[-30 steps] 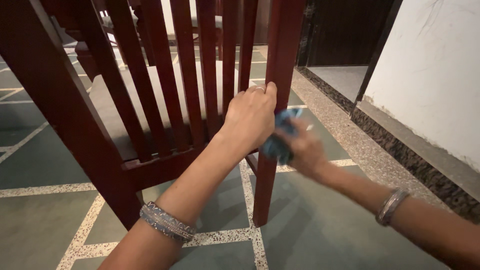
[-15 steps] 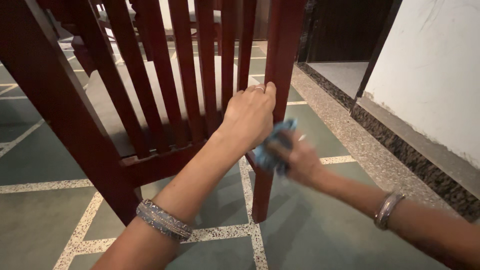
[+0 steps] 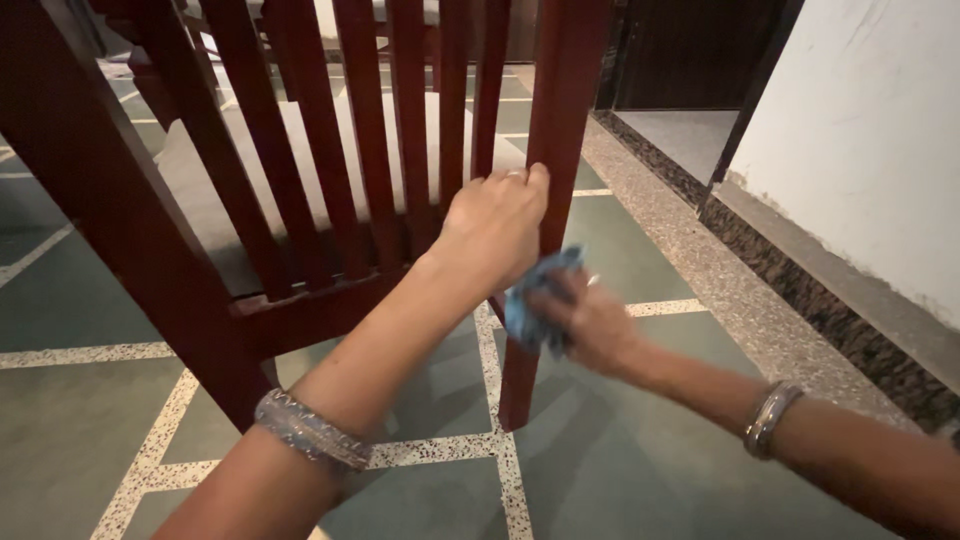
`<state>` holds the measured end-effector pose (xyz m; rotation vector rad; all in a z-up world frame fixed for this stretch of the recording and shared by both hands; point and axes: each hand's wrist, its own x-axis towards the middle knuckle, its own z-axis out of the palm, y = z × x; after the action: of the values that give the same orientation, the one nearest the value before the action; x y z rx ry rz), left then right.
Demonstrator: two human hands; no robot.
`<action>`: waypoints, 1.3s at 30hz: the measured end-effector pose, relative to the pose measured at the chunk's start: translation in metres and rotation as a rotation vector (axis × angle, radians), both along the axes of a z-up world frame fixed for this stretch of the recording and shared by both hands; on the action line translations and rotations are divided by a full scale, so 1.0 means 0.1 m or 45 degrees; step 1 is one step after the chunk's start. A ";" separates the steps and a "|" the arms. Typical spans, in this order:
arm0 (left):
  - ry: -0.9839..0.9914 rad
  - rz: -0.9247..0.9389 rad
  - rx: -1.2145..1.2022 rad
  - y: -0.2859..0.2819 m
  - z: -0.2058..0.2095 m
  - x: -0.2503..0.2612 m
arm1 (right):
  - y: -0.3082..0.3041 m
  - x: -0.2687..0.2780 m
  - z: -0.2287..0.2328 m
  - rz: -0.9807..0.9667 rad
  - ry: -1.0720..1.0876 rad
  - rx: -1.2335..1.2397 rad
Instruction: The person wipes the backrest and legs of a wooden chair using a blue cloth. They systematically clean the vertical slats, the top decorative panel, and the chair legs, moving around the chair to reach different sides.
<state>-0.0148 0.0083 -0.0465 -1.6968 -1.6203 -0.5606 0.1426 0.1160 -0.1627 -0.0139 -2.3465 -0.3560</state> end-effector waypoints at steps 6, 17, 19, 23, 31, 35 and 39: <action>0.010 0.045 -0.076 -0.11 -0.07 -0.07 | 0.13 0.06 0.23 -0.079 -0.057 -0.023; 0.099 0.023 -0.109 -0.42 -0.11 -0.28 | -0.08 0.04 -0.17 -0.068 -0.262 -0.085; 0.114 0.050 -0.143 -0.45 -0.12 -0.33 | -0.06 -0.01 -0.04 -0.040 0.080 -0.107; 0.079 0.067 -0.215 -0.43 -0.10 -0.37 | 0.05 -0.06 0.27 -0.105 0.468 -0.217; -0.834 -0.102 0.115 -0.12 -0.12 0.26 | -0.43 -0.02 -0.31 -0.264 0.094 -0.519; -0.898 -0.218 0.302 -0.23 -0.53 0.37 | -0.24 -0.16 0.05 -0.163 0.512 -0.434; -1.061 -0.196 0.216 -0.37 -0.92 0.31 | -0.23 -0.22 0.07 -0.165 0.624 -0.521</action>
<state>0.0160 -0.0285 -0.1383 -1.5492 -1.9029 -1.5908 0.1201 0.0933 -0.1557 -0.4053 -1.8952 0.0702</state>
